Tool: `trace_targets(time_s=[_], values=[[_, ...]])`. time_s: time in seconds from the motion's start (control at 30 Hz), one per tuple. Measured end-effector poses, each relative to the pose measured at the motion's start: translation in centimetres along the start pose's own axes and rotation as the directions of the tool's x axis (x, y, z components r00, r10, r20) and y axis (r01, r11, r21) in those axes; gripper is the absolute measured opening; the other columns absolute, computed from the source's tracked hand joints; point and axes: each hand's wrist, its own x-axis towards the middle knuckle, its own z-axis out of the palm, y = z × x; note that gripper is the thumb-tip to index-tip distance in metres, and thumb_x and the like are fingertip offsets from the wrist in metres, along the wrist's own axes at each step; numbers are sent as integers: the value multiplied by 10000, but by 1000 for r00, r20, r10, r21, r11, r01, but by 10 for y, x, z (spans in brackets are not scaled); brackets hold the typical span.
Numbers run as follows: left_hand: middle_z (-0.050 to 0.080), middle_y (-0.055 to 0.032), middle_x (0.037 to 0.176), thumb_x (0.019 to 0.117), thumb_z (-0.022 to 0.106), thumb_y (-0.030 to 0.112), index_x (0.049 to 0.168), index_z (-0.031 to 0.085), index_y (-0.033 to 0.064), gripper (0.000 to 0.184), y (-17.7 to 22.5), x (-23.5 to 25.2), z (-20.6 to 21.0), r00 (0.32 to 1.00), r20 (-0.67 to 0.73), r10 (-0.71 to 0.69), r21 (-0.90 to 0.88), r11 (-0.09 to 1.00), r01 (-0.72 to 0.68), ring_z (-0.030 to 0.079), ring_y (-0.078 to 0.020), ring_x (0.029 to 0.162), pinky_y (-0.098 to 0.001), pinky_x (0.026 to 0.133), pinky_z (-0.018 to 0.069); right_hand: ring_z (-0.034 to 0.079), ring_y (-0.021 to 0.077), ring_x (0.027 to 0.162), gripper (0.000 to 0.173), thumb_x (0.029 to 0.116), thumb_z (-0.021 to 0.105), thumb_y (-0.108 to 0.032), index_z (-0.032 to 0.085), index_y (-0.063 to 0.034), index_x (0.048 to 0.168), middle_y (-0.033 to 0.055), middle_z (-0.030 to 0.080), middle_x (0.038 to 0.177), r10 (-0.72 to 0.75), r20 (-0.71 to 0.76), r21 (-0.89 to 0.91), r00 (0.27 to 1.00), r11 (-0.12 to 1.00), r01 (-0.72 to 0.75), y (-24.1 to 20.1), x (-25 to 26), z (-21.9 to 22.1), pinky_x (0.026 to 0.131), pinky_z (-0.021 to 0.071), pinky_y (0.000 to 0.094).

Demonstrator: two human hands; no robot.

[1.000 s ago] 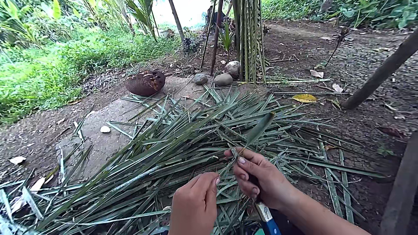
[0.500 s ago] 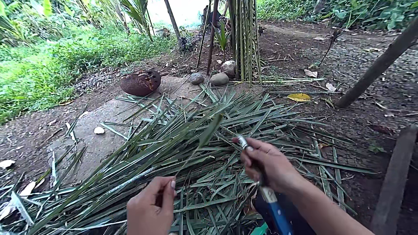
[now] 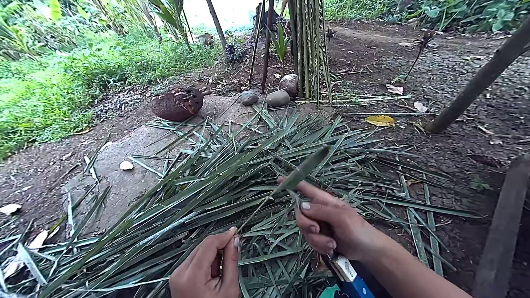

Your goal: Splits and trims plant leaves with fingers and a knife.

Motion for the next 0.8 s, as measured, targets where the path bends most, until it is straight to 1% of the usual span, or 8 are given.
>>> trace_targets(time_s=[0.1,0.2,0.33,0.53,0.6,0.7,0.73,0.8], values=[[699,-38,755,972,626,99,968,711,-58,178,-1,0,1,1000,2,-31,-34,999,31,586,74,642,-80,604,480,453,-30,485,575,1046,371,-140,222,-166,1600,-117,494,686,-7,210,-32,978,999,14,7,-1,3,433,396,125],[699,-14,764,968,630,81,960,702,-57,156,5,-1,3,995,75,-69,-121,990,78,606,83,665,-79,617,500,470,-27,517,577,1058,329,-100,182,-153,1614,-108,503,713,-67,201,5,977,998,67,12,0,9,467,416,122],[688,-12,740,962,633,78,953,713,-53,153,11,-2,7,986,146,-77,-177,979,102,572,79,627,-82,580,470,476,-33,528,496,1071,337,-117,313,-141,1565,-122,510,711,-158,162,53,974,987,151,13,3,11,474,416,117],[689,-4,747,968,628,66,931,700,-50,142,13,-1,-2,981,185,-63,-212,972,103,596,72,652,-90,599,494,451,-47,486,409,1066,358,-137,488,-149,1454,-115,537,678,-285,-104,10,953,958,288,3,0,8,450,402,110],[689,19,753,970,620,57,934,689,-46,129,5,0,-10,979,184,-84,-192,974,120,602,84,660,-88,610,506,437,-51,445,423,1074,295,-168,505,-222,1438,-115,523,618,-377,-314,-51,871,923,381,-12,-1,-7,429,391,106],[678,39,743,971,608,68,952,686,-41,135,-10,3,-18,978,138,-155,-85,982,168,591,96,646,-87,599,494,382,-12,399,490,1090,168,-141,440,-237,1486,-102,420,560,-475,-538,-204,696,875,440,-31,1,-37,397,366,138],[672,50,737,974,607,74,954,688,-35,137,-14,5,-19,976,124,-178,-60,981,187,582,101,639,-83,593,486,380,-5,399,495,1087,166,-132,414,-236,1503,-94,415,561,-464,-543,-225,700,883,412,-31,1,-40,397,365,146],[661,68,729,976,602,72,957,688,-22,129,-15,6,-19,968,123,-217,-50,973,224,577,106,638,-81,594,483,412,-14,421,513,1044,224,-113,348,-205,1533,-96,465,606,-358,-426,-253,831,929,271,-23,-1,-32,408,392,142]])
